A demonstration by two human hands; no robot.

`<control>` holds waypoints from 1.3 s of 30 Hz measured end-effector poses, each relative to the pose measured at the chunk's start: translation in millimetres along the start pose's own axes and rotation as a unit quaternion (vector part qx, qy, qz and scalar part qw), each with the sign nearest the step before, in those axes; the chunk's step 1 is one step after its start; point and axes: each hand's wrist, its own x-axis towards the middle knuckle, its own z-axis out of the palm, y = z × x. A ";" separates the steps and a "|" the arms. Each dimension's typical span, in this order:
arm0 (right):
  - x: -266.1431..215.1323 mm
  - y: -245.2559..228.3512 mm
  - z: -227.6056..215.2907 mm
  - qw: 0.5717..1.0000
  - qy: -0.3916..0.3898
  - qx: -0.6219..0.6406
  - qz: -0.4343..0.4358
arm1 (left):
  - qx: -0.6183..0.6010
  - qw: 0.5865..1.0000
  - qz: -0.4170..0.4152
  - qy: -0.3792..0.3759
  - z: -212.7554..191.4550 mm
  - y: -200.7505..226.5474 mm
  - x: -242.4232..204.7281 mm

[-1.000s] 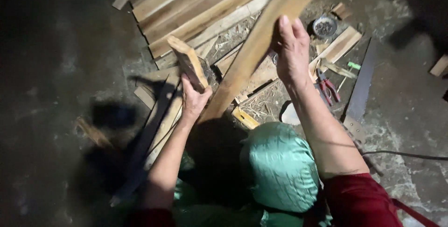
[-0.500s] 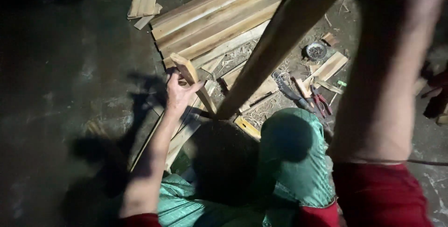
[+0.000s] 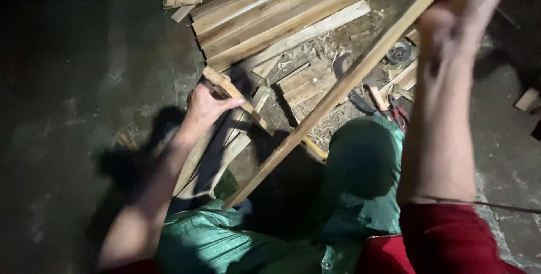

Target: Assembling a wooden frame by fitting slats together and using a hammer to secure the joints.

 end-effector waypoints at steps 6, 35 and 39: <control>-47.7 64.9 13.7 0.978 0.112 0.085 0.152 | -0.260 0.965 0.031 -0.003 5.4 38.7 5.4; -193.5 235.6 15.3 0.960 -0.088 0.125 0.236 | -0.062 0.986 -0.089 -0.127 22.1 90.1 45.1; -175.3 237.9 9.4 0.949 -0.097 0.086 0.289 | -0.078 0.990 0.006 -0.114 30.3 56.0 62.3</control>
